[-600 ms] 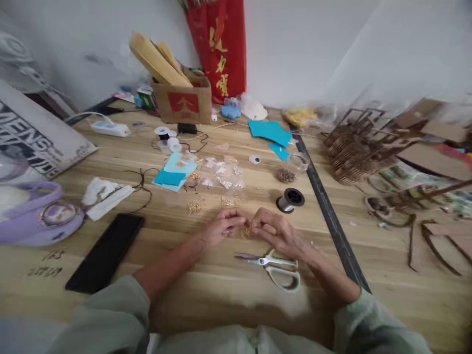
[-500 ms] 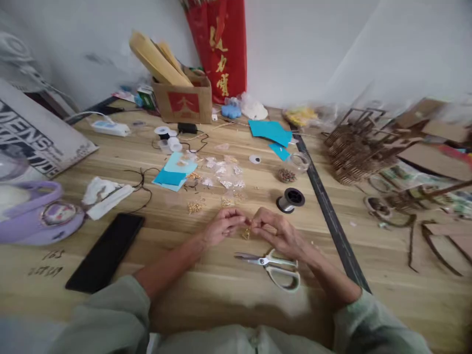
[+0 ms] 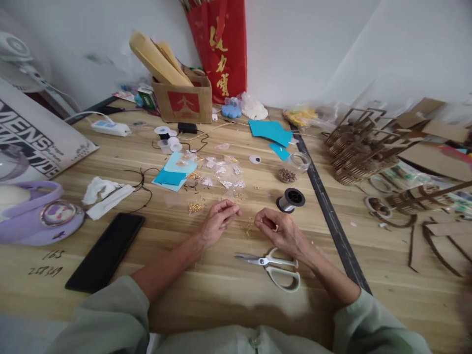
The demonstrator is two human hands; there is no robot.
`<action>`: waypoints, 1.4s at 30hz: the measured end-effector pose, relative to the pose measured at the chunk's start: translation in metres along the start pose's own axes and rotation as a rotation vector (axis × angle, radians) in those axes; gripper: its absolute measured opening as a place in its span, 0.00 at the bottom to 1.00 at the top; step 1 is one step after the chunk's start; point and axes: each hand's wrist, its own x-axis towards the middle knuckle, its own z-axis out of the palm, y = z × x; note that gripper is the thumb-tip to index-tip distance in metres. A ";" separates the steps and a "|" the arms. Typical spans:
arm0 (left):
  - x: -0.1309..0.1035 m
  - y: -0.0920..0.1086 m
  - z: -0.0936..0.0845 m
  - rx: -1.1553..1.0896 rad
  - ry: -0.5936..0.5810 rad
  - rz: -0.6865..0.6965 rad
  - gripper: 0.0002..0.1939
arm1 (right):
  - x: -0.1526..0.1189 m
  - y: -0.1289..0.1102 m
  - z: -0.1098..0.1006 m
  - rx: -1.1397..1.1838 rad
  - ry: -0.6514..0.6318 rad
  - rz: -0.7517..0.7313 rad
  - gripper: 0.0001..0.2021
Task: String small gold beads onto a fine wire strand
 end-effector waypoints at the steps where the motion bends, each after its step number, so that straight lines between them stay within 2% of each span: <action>1: 0.000 0.000 0.000 0.000 -0.002 0.003 0.10 | 0.000 0.000 0.001 -0.016 0.007 0.004 0.05; 10: -0.003 0.001 0.003 0.045 -0.049 0.029 0.10 | -0.002 0.007 0.004 -0.071 0.043 0.011 0.08; 21: -0.006 -0.001 0.004 0.219 -0.086 0.036 0.12 | 0.000 0.011 0.006 -0.169 0.069 -0.140 0.05; 26: -0.009 0.001 0.008 0.283 -0.074 0.019 0.15 | 0.002 0.009 0.006 -0.137 0.090 -0.202 0.05; 30: -0.010 0.001 0.009 0.320 -0.064 0.018 0.15 | 0.001 0.011 0.006 -0.151 0.081 -0.175 0.07; 36: -0.009 0.001 0.008 0.241 -0.088 -0.033 0.15 | 0.001 0.014 0.005 -0.178 0.068 -0.109 0.10; 42: -0.010 0.000 0.010 0.279 -0.117 -0.063 0.14 | 0.002 0.007 0.007 -0.049 0.049 -0.021 0.10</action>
